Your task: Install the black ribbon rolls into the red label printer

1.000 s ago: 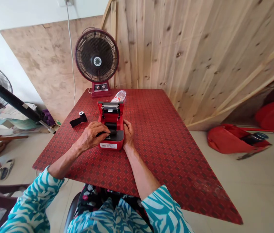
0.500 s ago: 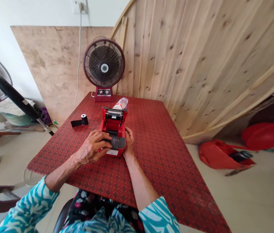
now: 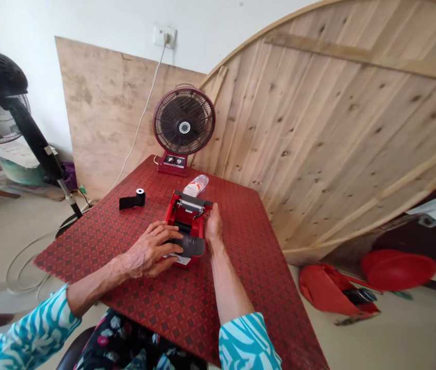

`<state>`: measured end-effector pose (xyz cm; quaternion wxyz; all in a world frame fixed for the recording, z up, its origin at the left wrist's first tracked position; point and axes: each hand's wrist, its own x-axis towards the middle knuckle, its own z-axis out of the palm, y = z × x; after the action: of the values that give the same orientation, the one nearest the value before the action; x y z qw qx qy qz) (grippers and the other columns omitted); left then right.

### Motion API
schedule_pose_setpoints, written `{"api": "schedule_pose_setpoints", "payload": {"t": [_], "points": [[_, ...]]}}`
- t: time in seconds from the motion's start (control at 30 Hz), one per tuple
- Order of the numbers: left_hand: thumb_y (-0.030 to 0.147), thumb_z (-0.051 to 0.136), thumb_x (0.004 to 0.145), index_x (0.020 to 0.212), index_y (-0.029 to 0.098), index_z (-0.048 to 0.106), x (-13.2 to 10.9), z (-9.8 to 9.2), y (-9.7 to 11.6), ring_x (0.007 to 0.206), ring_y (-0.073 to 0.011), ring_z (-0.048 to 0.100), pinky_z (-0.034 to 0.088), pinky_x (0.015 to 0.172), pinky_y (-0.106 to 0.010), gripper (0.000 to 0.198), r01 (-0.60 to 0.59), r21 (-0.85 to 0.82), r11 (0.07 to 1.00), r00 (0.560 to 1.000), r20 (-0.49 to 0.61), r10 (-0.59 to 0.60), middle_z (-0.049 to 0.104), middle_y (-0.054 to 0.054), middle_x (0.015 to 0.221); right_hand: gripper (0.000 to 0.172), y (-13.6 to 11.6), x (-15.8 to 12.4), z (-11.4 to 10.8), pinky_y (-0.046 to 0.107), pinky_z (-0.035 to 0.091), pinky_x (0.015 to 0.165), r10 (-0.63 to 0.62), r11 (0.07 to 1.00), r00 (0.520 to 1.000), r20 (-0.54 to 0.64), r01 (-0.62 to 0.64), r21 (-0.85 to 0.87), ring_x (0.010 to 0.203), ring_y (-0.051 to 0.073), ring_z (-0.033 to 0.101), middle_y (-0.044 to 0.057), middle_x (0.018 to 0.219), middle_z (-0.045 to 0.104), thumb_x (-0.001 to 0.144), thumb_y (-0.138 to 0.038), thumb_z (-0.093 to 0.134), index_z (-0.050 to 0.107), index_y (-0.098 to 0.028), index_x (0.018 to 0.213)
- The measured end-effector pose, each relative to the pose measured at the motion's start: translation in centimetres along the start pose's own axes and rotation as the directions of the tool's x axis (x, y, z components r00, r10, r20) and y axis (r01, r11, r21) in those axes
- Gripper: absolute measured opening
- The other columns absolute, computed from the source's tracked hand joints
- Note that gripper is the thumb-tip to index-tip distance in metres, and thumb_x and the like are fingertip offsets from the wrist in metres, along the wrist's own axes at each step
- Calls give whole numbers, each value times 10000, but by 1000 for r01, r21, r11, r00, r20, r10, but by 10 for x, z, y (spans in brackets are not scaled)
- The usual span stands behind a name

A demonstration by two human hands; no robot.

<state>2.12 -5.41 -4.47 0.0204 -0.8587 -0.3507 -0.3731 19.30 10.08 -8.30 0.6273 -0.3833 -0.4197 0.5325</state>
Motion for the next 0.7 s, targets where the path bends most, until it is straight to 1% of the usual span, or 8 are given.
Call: {"api": "schedule_pose_setpoints", "payload": {"t": [0.13, 0.27, 0.3, 0.37, 0.43, 0.5, 0.6, 0.7], "points": [[228, 593, 856, 1029, 193, 642, -1, 0, 0, 1206, -246, 536, 366, 1056, -458, 183, -19, -14, 1000, 999, -27, 18, 664, -109, 1146, 297, -2, -17, -9, 359, 495, 877, -35, 994, 998, -48, 29, -102, 991, 206, 641, 36, 963, 717, 697, -493, 626, 667, -202, 739], [273, 611, 858, 1021, 201, 654, -2, -1, 0, 1218, -254, 522, 371, 1048, -464, 183, -15, -97, 995, 999, -41, 11, 652, -108, 1163, 343, 1, -34, -15, 368, 510, 853, 27, 998, 1000, -15, -28, -64, 925, 186, 654, 17, 973, 714, 696, -399, 649, 654, -222, 989], [294, 600, 869, 1017, 204, 658, -1, -1, -1, 1206, -250, 531, 392, 1032, -453, 183, 20, -147, 989, 998, -58, -28, 646, -107, 1174, 367, 3, -37, -15, 370, 513, 848, 35, 998, 999, -20, -36, -48, 914, 184, 656, 16, 972, 715, 696, -390, 651, 642, -224, 1023], [333, 541, 906, 1025, 205, 659, 4, 0, -8, 1175, -237, 556, 437, 995, -420, 210, 180, -274, 945, 968, -120, -219, 634, -107, 1195, 392, 6, -39, -14, 369, 519, 844, 40, 999, 998, -41, -41, -20, 905, 183, 659, 18, 981, 717, 690, -379, 657, 632, -222, 1048], [369, 488, 928, 1094, 196, 632, 12, 5, -19, 1148, -230, 581, 472, 962, -395, 280, 389, -427, 816, 858, -155, -490, 632, -111, 1212, 402, 8, -40, -13, 366, 526, 833, 49, 999, 997, -58, -49, 2, 892, 181, 663, 21, 979, 720, 691, -378, 655, 628, -220, 1060], [396, 511, 898, 1198, 179, 572, 21, 14, -34, 1127, -241, 600, 497, 928, -381, 375, 530, -575, 623, 718, -86, -691, 636, -116, 1223, 409, 9, -41, -11, 358, 532, 815, 57, 998, 996, -66, -56, 13, 875, 178, 666, 22, 972, 720, 702, -381, 642, 621, -219, 1076], [320, 592, 795, 1299, 154, 490, 32, 27, -50, 1007, -233, 653, 538, 827, -342, 541, 589, -746, 311, 590, 134, -796, 662, -116, 1186, 419, 7, -41, -8, 347, 534, 801, 57, 998, 996, -71, -56, 13, 863, 171, 662, 21, 979, 715, 709, -375, 629, 606, -222, 1099], [257, 607, 727, 1356, 168, 438, 35, 34, -53, 843, -201, 675, 544, 705, -304, 658, 568, -820, 75, 506, 276, -817, 687, -90, 1120, 435, 3, -43, -6, 345, 527, 814, 75, 997, 994, -77, -73, 30, 872, 166, 655, 21, 1014, 704, 696, -354, 640, 594, -228, 1109]]}}
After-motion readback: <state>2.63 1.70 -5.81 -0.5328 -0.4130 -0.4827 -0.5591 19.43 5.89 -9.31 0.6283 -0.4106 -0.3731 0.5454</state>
